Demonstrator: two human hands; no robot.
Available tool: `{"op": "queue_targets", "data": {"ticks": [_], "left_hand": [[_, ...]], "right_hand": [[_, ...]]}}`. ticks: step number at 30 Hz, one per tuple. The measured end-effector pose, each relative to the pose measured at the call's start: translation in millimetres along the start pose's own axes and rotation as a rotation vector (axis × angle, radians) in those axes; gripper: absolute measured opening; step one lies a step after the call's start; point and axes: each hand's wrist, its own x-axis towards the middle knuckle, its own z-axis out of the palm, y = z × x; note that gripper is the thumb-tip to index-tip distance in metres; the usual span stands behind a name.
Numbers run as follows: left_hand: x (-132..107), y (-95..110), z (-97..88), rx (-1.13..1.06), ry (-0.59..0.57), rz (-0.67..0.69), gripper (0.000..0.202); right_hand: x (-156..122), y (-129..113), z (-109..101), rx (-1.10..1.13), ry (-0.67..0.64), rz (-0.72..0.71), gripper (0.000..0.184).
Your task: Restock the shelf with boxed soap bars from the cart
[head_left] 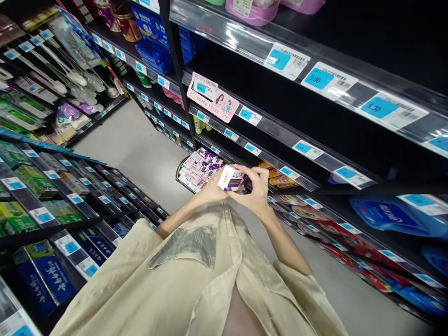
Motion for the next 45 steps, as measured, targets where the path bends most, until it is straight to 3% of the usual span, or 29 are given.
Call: {"op": "queue_targets", "data": {"ticks": [4, 7, 10, 15, 23, 27, 31, 33, 37, 39, 42, 45], "left_hand": [[-5, 1, 2.6, -0.347, -0.058, -0.146, 0.112], [-9, 1, 0.7, -0.478, -0.053, -0.26, 0.125], [-10, 0, -1.0, -0.481, -0.026, -0.288, 0.125], [-4, 4, -0.7, -0.407, -0.019, -0.203, 0.115], [-2, 12, 4.5, -0.351, -0.069, -0.214, 0.122], [-2, 12, -0.7, -0.338, -0.224, -0.176, 0.116], [1, 18, -2.3, -0.34, -0.354, -0.168, 0.113], [3, 22, 2.3, -0.385, -0.34, -0.177, 0.104], [7, 28, 21.2, -0.407, -0.249, -0.201, 0.077], [8, 33, 33.2, -0.373, -0.221, -0.196, 0.076], [11, 50, 50.2, -0.236, -0.226, -0.15, 0.073], [20, 68, 59.5, -0.025, -0.291, -0.093, 0.044]], "right_hand": [[3, -9, -3, -0.091, -0.05, -0.097, 0.081], [2, -9, -7, -0.024, -0.131, -0.074, 0.09], [-1, -6, -12, 0.044, -0.155, -0.057, 0.096], [-5, -4, -20, 0.082, -0.105, -0.015, 0.099], [-13, -1, -29, 0.107, -0.117, 0.03, 0.091], [-25, 8, -35, 0.105, -0.085, 0.014, 0.09], [-45, 18, -46, 0.006, -0.012, -0.123, 0.078], [-56, 23, -52, -0.057, 0.019, -0.163, 0.069], [-78, 27, -68, -0.068, 0.023, -0.105, 0.063], [-86, 26, -78, -0.073, 0.032, -0.095, 0.063], [-98, 20, -96, -0.153, 0.065, -0.127, 0.057], [-109, 15, -112, -0.201, 0.105, -0.132, 0.051]]}}
